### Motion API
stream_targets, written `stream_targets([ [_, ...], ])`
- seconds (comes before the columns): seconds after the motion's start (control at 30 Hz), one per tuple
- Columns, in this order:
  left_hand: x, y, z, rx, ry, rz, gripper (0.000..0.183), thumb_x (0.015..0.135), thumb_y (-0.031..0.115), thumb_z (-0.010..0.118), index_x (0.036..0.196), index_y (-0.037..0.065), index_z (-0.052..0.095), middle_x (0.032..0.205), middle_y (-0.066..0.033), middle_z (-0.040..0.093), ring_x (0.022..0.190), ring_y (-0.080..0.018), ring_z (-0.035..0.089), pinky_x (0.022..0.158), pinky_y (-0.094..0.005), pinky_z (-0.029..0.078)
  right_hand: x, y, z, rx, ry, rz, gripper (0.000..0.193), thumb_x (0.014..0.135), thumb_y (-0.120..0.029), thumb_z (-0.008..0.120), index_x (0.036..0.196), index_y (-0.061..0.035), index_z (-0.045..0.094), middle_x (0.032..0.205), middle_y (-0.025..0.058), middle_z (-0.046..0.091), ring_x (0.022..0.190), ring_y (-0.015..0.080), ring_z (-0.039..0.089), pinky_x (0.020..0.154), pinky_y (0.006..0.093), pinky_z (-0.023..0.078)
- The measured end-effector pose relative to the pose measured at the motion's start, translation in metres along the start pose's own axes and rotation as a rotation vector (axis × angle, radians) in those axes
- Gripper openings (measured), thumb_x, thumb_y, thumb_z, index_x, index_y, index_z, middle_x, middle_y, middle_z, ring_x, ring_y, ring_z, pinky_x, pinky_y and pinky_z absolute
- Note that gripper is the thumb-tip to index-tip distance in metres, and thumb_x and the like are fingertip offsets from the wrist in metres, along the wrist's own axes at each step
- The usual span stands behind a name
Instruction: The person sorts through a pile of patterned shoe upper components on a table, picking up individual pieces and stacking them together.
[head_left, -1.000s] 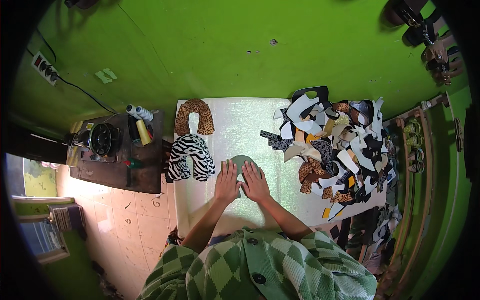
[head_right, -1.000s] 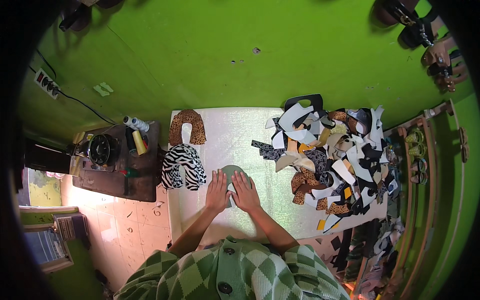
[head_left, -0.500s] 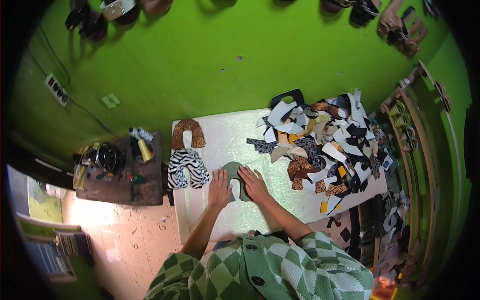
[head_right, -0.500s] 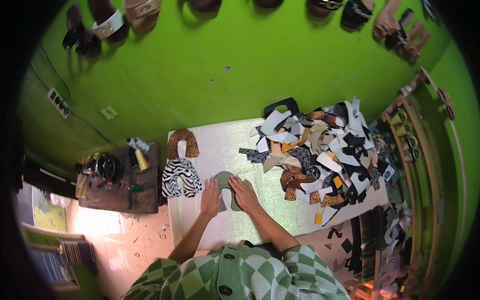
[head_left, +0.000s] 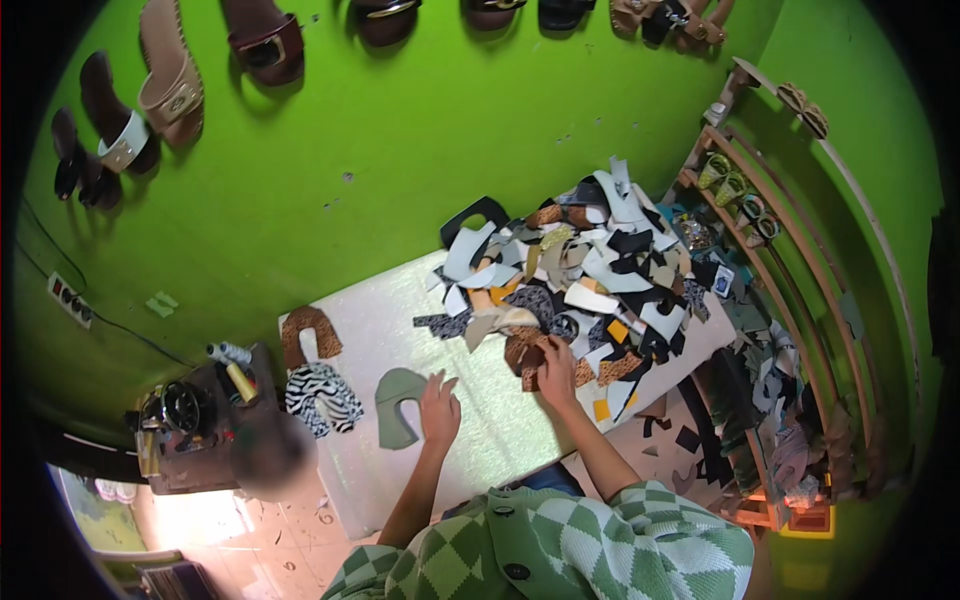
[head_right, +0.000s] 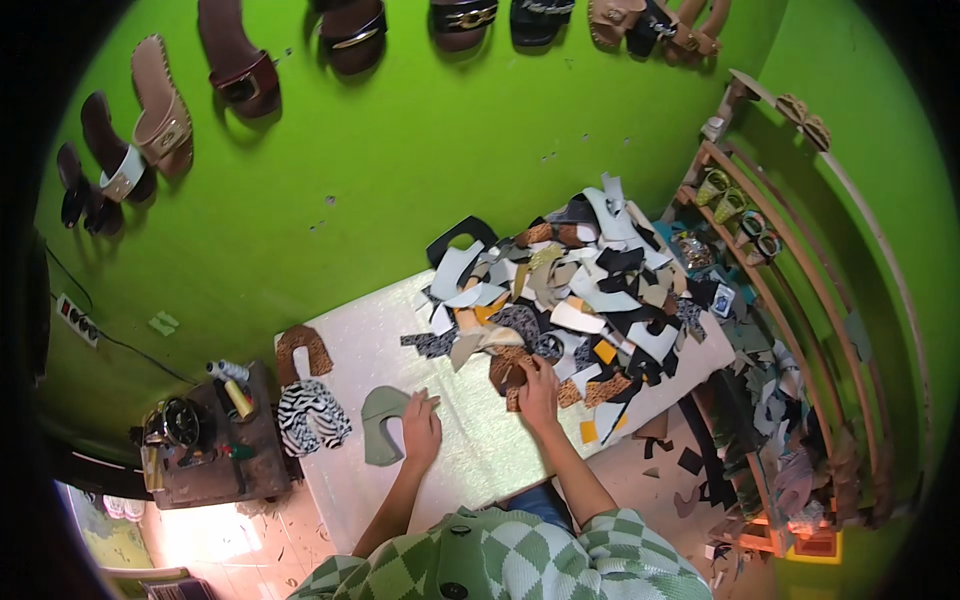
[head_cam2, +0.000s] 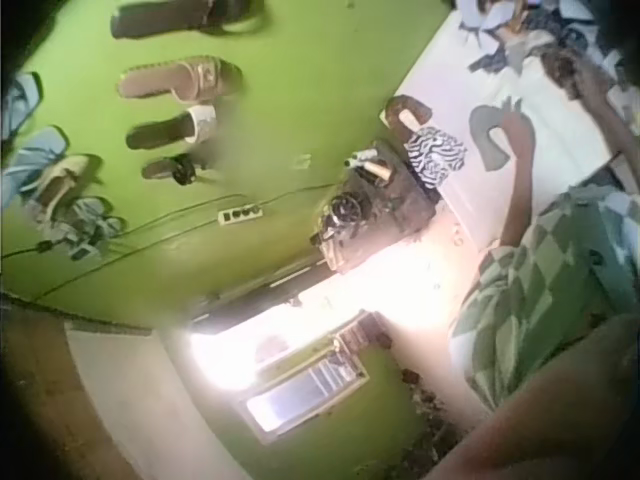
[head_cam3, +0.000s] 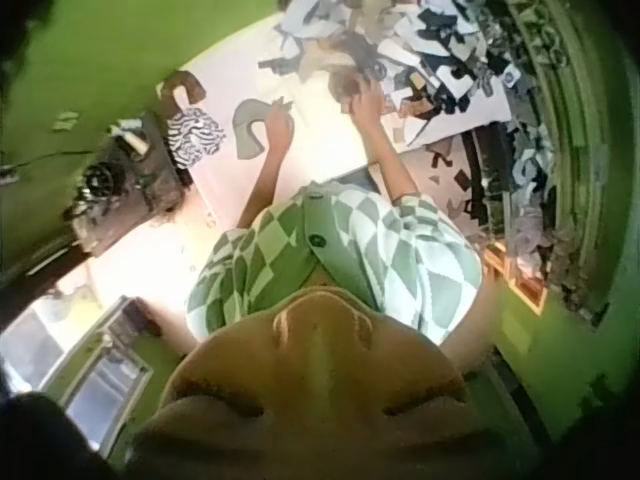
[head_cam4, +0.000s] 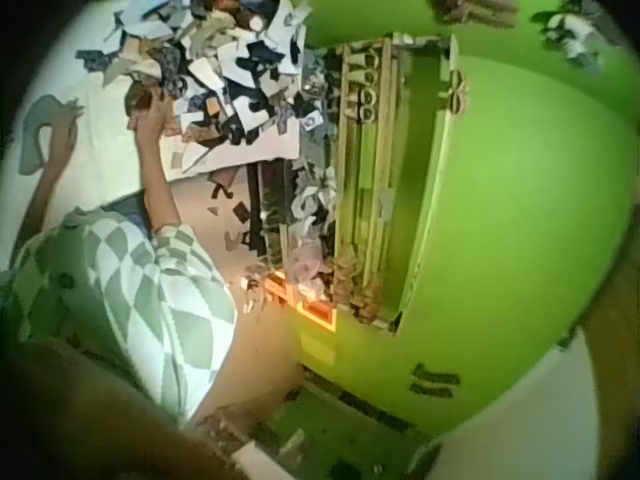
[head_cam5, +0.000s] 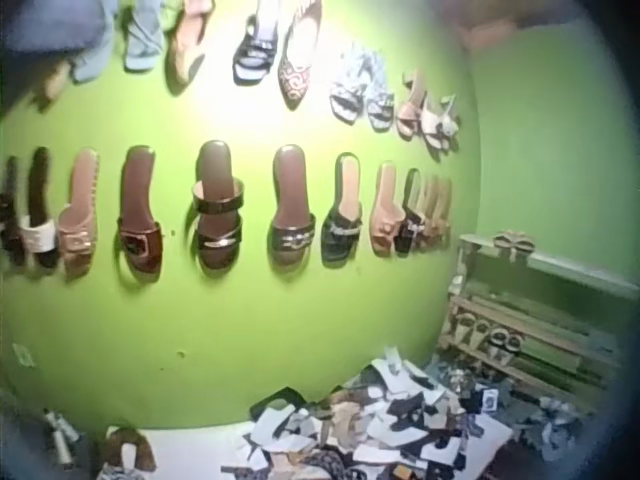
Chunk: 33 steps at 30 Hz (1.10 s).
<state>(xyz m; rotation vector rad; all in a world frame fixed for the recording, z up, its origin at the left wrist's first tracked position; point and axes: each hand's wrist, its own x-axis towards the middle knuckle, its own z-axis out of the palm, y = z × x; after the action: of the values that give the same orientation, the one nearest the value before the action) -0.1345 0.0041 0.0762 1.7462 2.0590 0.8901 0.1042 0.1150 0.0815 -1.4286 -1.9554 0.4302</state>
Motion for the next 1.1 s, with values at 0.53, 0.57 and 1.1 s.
stream_targets([
  [0.53, 0.122, 0.147, 0.152, -0.082, 0.159, 0.062, 0.027, 0.079, 0.003, 0.059, 0.105, 0.003, 0.061, 0.105, -0.0163, 0.062, 0.097, -0.0349, 0.058, 0.086, -0.0426, 0.046, 0.154, 0.135, -0.095, -0.373, -0.149, 0.113, 0.034, 0.073, -0.016, 0.072, 0.106, -0.0118, 0.068, 0.118, 0.0065, 0.055, 0.105, 0.0279, 0.05, 0.086, 0.0435, 0.035],
  [0.57, 0.136, 0.154, 0.152, -0.106, 0.169, 0.09, 0.026, 0.081, 0.005, 0.059, 0.107, 0.003, 0.061, 0.104, -0.0165, 0.063, 0.096, -0.0346, 0.058, 0.083, -0.0419, 0.045, 0.158, 0.139, -0.094, -0.337, -0.171, 0.128, 0.032, 0.074, -0.016, 0.072, 0.105, -0.0121, 0.068, 0.118, 0.0052, 0.055, 0.105, 0.0274, 0.05, 0.085, 0.0431, 0.035],
  [1.1, 0.335, 0.194, 0.24, 0.003, -0.076, -0.062, 0.045, 0.085, 0.026, 0.064, 0.126, 0.012, 0.054, 0.103, -0.0187, 0.064, 0.097, -0.037, 0.062, 0.081, -0.0457, 0.05, 0.222, 0.201, -0.195, 0.329, 0.528, 0.214, 0.025, 0.094, -0.017, 0.057, 0.095, 0.0071, 0.062, 0.077, 0.0174, 0.066, 0.068, 0.0231, 0.064, 0.064, 0.035, 0.047],
])
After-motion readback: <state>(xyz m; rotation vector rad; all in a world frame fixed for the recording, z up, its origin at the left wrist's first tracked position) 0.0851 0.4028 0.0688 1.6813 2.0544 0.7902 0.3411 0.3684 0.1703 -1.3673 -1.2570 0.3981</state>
